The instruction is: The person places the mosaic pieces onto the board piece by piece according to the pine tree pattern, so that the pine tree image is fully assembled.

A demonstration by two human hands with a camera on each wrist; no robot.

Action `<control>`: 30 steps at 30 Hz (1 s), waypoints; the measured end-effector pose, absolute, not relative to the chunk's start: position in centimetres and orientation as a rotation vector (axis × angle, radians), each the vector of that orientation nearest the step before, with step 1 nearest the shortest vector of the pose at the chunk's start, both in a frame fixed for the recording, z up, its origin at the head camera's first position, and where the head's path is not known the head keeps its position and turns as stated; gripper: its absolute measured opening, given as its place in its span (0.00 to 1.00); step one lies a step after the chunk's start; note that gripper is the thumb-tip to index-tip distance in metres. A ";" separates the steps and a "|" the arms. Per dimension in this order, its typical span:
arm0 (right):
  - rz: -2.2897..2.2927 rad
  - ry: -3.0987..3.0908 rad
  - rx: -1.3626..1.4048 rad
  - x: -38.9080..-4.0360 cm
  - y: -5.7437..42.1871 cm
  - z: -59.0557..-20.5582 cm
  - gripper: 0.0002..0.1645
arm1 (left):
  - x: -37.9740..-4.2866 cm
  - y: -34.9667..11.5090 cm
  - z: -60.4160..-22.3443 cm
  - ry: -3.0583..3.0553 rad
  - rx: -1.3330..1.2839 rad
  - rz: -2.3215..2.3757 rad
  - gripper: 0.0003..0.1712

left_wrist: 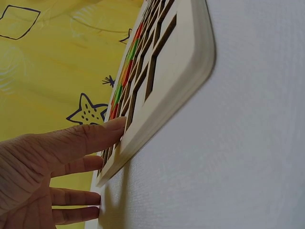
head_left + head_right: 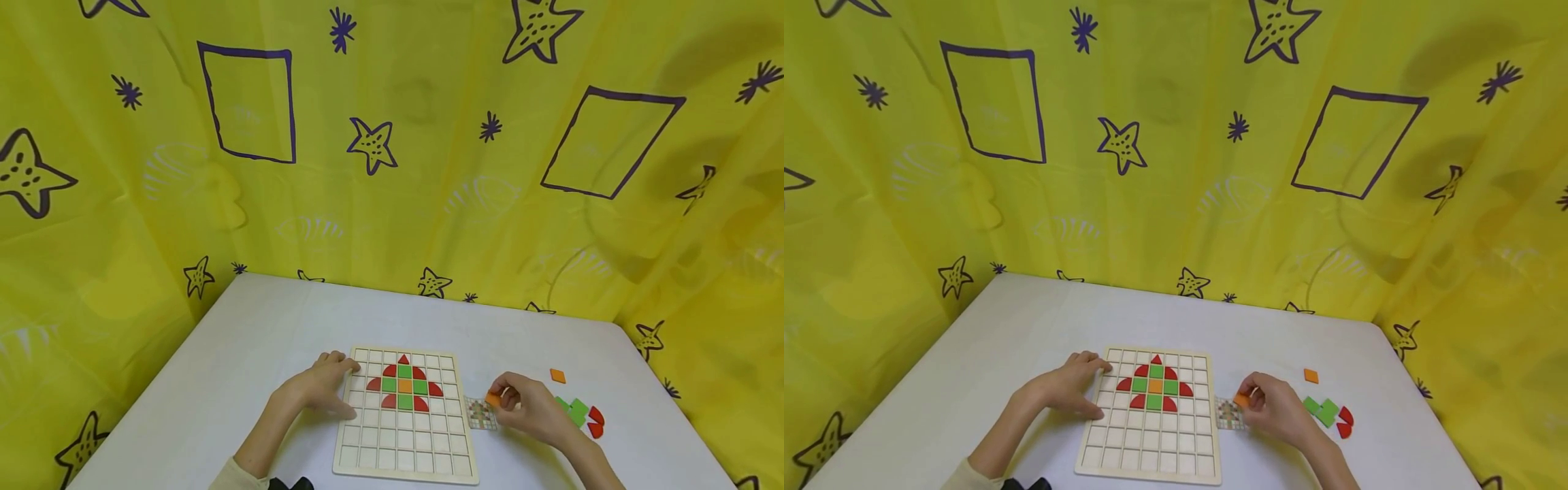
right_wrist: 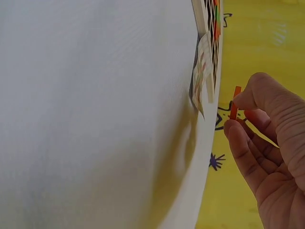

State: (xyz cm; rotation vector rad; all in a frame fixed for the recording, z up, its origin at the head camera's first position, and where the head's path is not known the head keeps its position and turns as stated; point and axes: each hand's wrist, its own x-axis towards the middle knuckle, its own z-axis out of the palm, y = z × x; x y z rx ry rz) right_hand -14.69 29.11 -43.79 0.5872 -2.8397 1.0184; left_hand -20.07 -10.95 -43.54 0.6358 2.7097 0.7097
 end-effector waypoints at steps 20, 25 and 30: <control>1.119 -2.832 0.748 -15.2 24.2 -44.0 0.18 | -19.9 -11.0 -43.4 2.717 0.640 0.717 0.42; 1.137 -2.860 0.802 -15.1 22.8 -44.1 0.18 | -19.9 -11.0 -43.3 2.726 0.644 0.708 0.43; 1.124 -2.879 0.869 -15.2 21.4 -44.3 0.17 | -19.9 -10.9 -43.4 2.727 0.645 0.701 0.43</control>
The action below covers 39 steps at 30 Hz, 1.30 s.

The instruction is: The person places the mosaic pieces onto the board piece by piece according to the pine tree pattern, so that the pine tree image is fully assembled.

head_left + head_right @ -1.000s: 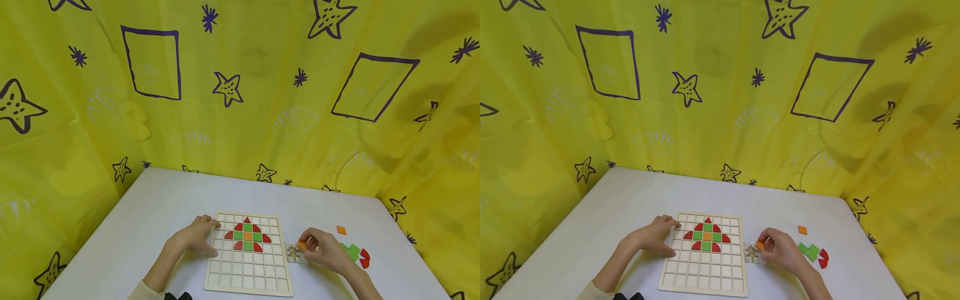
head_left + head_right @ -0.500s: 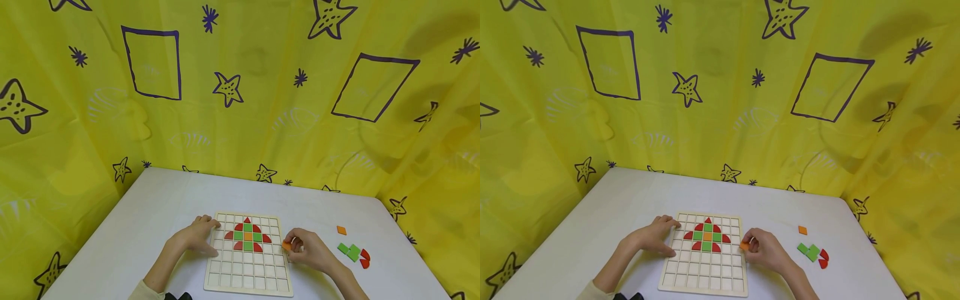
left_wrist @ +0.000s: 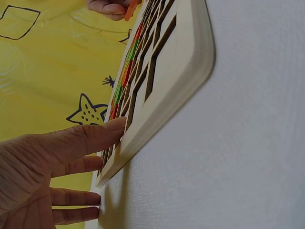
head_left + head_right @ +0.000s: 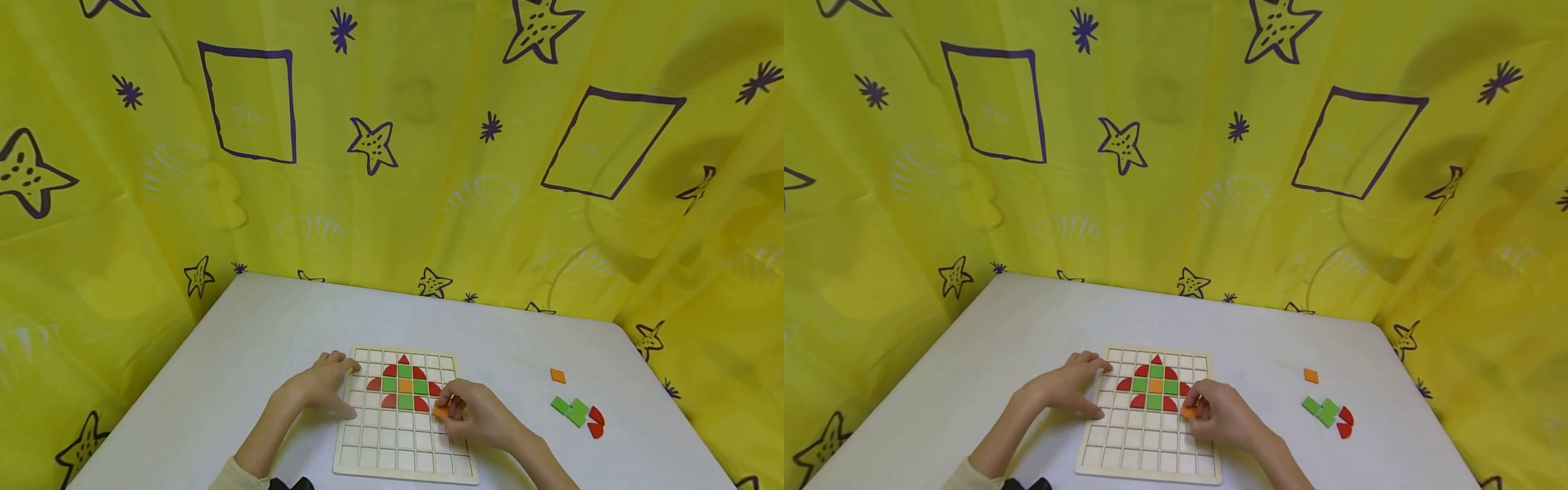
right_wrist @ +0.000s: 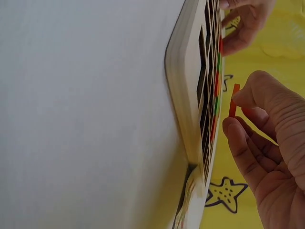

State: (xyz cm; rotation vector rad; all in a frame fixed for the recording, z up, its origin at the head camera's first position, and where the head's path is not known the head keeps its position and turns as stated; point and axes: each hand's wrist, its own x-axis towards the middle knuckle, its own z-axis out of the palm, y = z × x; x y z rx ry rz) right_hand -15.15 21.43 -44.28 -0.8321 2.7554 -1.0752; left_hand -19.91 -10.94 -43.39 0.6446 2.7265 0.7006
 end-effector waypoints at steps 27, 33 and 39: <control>-0.767 2.719 -1.045 -15.7 16.1 -44.0 0.10 | -20.0 -10.9 -43.4 2.724 0.655 0.697 0.42; -0.741 2.734 -1.073 -15.6 16.0 -43.9 0.07 | -20.0 -10.9 -43.4 2.724 0.661 0.690 0.42; -0.794 2.764 -1.096 -15.2 16.5 -44.2 0.06 | -20.0 -10.9 -43.6 2.726 0.664 0.689 0.42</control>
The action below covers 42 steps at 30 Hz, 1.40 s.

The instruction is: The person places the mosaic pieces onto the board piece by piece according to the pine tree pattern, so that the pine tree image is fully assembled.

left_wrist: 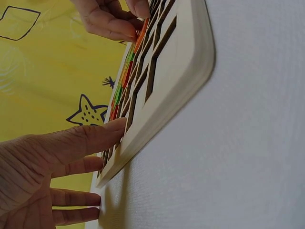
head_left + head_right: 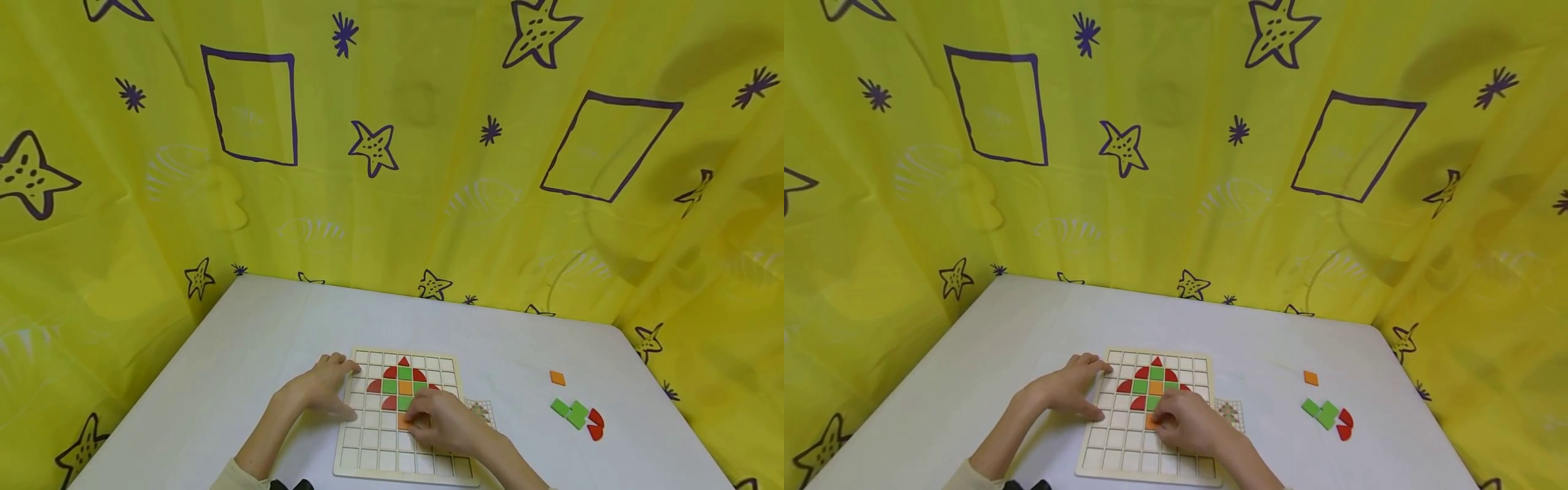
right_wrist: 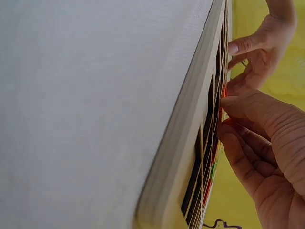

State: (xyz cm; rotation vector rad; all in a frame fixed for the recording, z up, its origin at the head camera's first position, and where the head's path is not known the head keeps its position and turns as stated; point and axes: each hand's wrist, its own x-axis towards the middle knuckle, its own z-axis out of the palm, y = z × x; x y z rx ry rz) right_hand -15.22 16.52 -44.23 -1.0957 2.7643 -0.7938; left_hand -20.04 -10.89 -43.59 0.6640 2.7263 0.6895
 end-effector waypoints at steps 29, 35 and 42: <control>-1.077 2.909 -0.840 -13.9 23.9 -44.5 0.08 | -19.9 -11.0 -43.4 2.732 0.687 0.703 0.42; -1.029 2.960 -0.815 -13.7 25.9 -44.4 0.07 | -19.9 -11.0 -43.4 2.733 0.689 0.704 0.41; -0.975 3.019 -0.807 -13.5 28.0 -44.8 0.09 | -19.9 -11.0 -43.3 2.733 0.678 0.697 0.42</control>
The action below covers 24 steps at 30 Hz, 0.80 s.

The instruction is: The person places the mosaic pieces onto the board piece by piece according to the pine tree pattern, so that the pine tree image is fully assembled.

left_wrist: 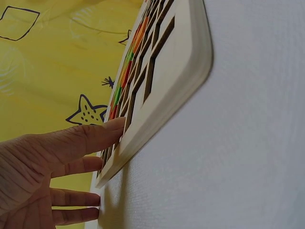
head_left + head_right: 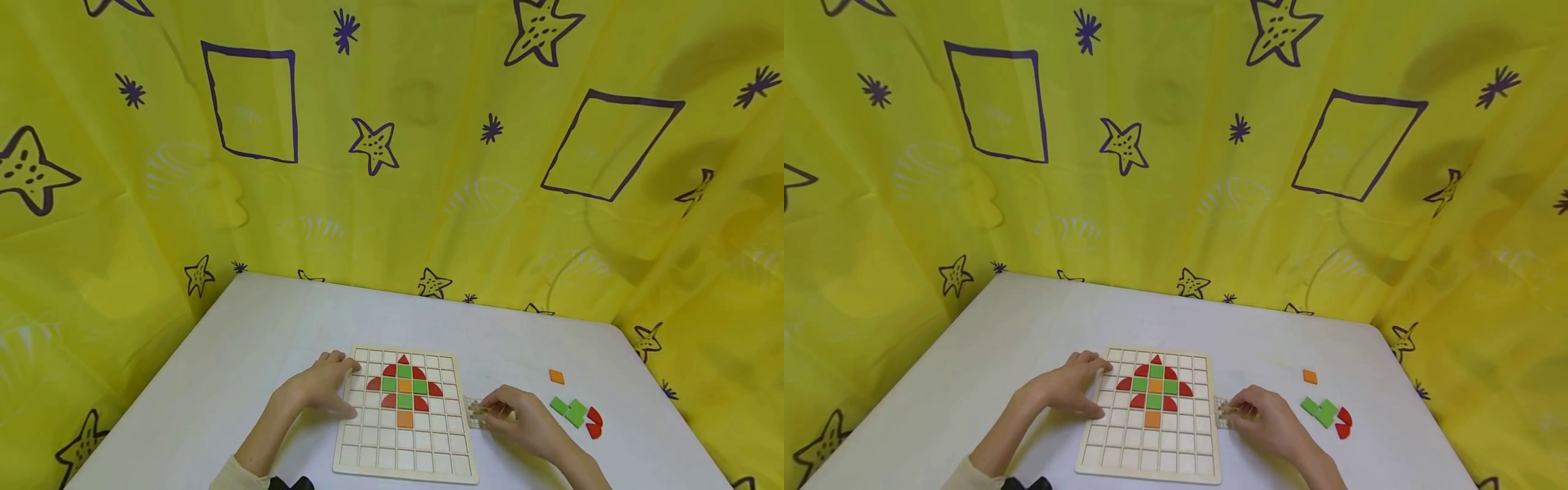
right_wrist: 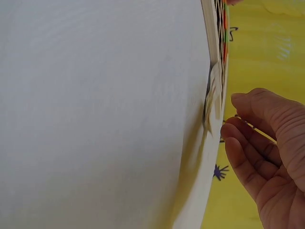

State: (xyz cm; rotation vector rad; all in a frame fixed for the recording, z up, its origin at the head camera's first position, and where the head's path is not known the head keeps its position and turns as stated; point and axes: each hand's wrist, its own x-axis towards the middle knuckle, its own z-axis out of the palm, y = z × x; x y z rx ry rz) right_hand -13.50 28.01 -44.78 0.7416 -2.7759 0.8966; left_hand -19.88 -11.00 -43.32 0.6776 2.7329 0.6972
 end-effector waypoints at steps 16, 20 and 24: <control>0.821 -2.687 0.590 -12.6 31.7 -45.4 0.13 | -20.0 -11.0 -43.5 2.744 0.670 0.680 0.42; 0.749 -2.685 0.461 -12.4 32.5 -45.3 0.17 | -20.0 -11.1 -43.5 2.743 0.663 0.682 0.42; 0.680 -2.702 0.376 -12.2 33.3 -45.2 0.19 | -20.0 -11.1 -43.5 2.743 0.661 0.684 0.43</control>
